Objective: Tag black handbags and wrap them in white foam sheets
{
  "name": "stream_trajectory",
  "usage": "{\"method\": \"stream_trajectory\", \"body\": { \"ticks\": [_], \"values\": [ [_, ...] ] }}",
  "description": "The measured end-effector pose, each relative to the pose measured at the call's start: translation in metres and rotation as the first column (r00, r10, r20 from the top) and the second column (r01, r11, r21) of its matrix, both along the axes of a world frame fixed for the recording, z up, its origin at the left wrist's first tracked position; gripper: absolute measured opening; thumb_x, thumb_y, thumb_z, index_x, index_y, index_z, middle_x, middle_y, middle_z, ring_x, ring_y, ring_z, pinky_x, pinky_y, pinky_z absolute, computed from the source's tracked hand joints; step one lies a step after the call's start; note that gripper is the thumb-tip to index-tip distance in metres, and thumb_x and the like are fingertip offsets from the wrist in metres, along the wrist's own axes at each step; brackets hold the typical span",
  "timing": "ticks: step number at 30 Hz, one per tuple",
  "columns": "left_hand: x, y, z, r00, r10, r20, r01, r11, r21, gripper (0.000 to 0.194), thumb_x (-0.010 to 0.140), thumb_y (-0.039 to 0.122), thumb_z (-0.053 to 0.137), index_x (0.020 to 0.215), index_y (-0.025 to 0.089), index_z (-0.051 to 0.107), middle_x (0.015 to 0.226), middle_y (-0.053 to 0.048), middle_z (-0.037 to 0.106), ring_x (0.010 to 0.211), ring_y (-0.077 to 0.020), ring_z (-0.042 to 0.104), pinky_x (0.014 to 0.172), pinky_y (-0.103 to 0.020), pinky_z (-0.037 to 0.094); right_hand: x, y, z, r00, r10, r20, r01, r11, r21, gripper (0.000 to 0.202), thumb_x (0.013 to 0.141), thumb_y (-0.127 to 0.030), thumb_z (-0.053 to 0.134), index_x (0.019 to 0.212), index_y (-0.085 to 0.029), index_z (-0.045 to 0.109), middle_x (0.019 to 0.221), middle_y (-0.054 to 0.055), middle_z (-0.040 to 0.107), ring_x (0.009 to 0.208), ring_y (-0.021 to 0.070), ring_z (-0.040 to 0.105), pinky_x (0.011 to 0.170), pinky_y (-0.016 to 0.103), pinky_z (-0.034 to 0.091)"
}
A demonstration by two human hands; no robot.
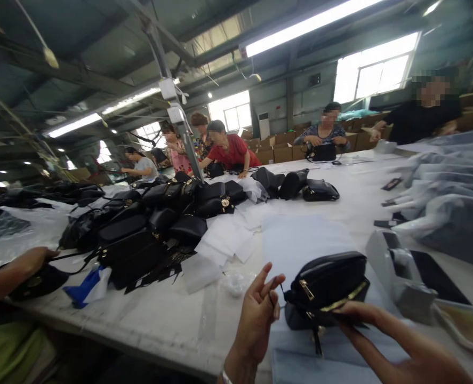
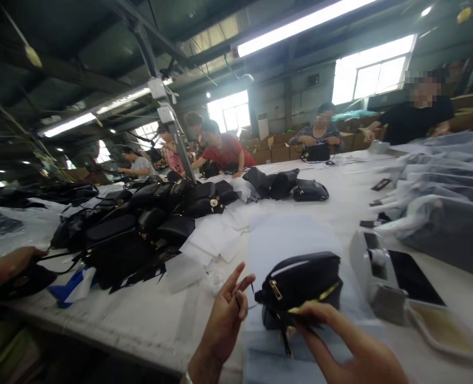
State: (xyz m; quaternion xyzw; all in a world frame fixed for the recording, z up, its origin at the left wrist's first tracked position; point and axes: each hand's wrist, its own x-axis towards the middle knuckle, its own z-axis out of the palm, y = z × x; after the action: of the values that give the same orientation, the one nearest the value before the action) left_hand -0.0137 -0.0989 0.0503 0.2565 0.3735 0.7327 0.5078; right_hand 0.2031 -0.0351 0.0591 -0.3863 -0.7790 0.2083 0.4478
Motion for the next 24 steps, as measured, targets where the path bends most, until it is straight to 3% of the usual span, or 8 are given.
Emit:
{"method": "stream_trajectory", "body": {
  "ticks": [1, 3, 6, 10, 13, 16, 20, 24],
  "values": [
    [0.0, -0.001, 0.001, 0.998, 0.007, -0.066, -0.006, 1.0, 0.01, 0.065, 0.072, 0.037, 0.083, 0.131, 0.024, 0.059, 0.116, -0.014, 0.069, 0.068, -0.0057, 0.06, 0.065, -0.014, 0.049, -0.006, -0.002, 0.009, 0.997, 0.055, -0.061, -0.06, 0.994, -0.093, 0.023, 0.073, -0.043, 0.074, 0.089, -0.027, 0.072, 0.087, 0.002, 0.077, 0.078, 0.0241, 0.074, 0.071, 0.028, 0.06],
    [0.001, -0.003, 0.003, 0.984, 0.029, -0.176, -0.025, 0.999, 0.024, 0.067, 0.07, 0.037, 0.084, 0.13, 0.023, 0.059, 0.117, -0.013, 0.07, 0.097, -0.0157, 0.064, 0.087, -0.022, 0.05, -0.023, -0.005, 0.019, 0.937, 0.199, -0.287, -0.278, 0.923, -0.266, 0.019, 0.083, -0.042, 0.066, 0.086, -0.023, 0.065, 0.097, 0.005, 0.076, 0.089, 0.0233, 0.073, 0.079, 0.029, 0.059],
    [0.001, -0.006, 0.004, 0.973, 0.067, -0.222, -0.064, 0.998, 0.018, 0.06, 0.073, 0.033, 0.082, 0.128, 0.024, 0.06, 0.121, -0.012, 0.069, 0.109, -0.0213, 0.064, 0.097, -0.032, 0.049, -0.046, -0.007, 0.02, 0.861, 0.25, -0.442, -0.424, 0.832, -0.356, 0.018, 0.091, -0.039, 0.058, 0.094, -0.022, 0.06, 0.097, 0.006, 0.074, 0.091, 0.0196, 0.071, 0.08, 0.027, 0.057],
    [0.005, -0.01, 0.009, 0.977, 0.106, -0.188, -0.102, 0.994, 0.03, 0.053, 0.074, 0.028, 0.081, 0.124, 0.025, 0.063, 0.119, -0.011, 0.07, 0.106, -0.0234, 0.067, 0.094, -0.036, 0.052, -0.06, -0.01, 0.021, 0.937, 0.248, -0.247, -0.319, 0.895, -0.311, 0.038, 0.091, -0.035, 0.059, 0.127, -0.022, 0.056, 0.077, -0.001, 0.068, 0.071, 0.013, 0.066, 0.068, 0.02, 0.053],
    [0.01, -0.011, 0.015, 0.967, 0.116, -0.227, -0.116, 0.993, 0.015, 0.05, 0.075, 0.025, 0.08, 0.121, 0.023, 0.064, 0.112, -0.01, 0.073, 0.109, -0.025, 0.066, 0.093, -0.036, 0.054, -0.062, -0.011, 0.029, 0.941, 0.318, -0.117, -0.337, 0.915, -0.223, 0.05, 0.093, -0.031, 0.054, 0.142, -0.023, 0.045, 0.074, -0.002, 0.066, 0.068, 0.0125, 0.065, 0.068, 0.021, 0.052],
    [0.011, -0.013, 0.021, 0.929, 0.158, -0.335, -0.168, 0.986, -0.001, 0.041, 0.077, 0.027, 0.077, 0.116, 0.021, 0.066, 0.104, -0.009, 0.075, 0.102, -0.0249, 0.069, 0.089, -0.037, 0.057, -0.065, -0.011, 0.037, 0.925, 0.376, -0.052, -0.379, 0.905, -0.191, 0.054, 0.094, -0.027, 0.05, 0.147, -0.026, 0.038, 0.084, 0.001, 0.07, 0.075, 0.0148, 0.068, 0.072, 0.023, 0.053],
    [0.003, -0.018, 0.026, 0.813, 0.16, -0.56, -0.171, 0.985, 0.033, 0.03, 0.08, 0.027, 0.074, 0.109, 0.019, 0.071, 0.103, -0.009, 0.074, 0.098, -0.0238, 0.07, 0.089, -0.035, 0.057, -0.068, -0.008, 0.043, 0.891, 0.453, -0.005, -0.443, 0.87, -0.217, 0.056, 0.094, -0.024, 0.05, 0.148, -0.028, 0.037, 0.09, 0.001, 0.073, 0.08, 0.0159, 0.069, 0.074, 0.024, 0.052],
    [-0.001, -0.02, 0.026, 0.788, 0.188, -0.587, -0.187, 0.98, 0.063, 0.037, 0.081, 0.026, 0.073, 0.117, 0.023, 0.067, 0.104, -0.007, 0.074, 0.097, -0.0218, 0.07, 0.089, -0.033, 0.057, -0.068, -0.004, 0.048, 0.866, 0.5, 0.008, -0.481, 0.838, -0.258, 0.055, 0.093, -0.021, 0.05, 0.146, -0.028, 0.04, 0.093, 0.002, 0.073, 0.08, 0.0156, 0.069, 0.074, 0.024, 0.052]
  ]
}}
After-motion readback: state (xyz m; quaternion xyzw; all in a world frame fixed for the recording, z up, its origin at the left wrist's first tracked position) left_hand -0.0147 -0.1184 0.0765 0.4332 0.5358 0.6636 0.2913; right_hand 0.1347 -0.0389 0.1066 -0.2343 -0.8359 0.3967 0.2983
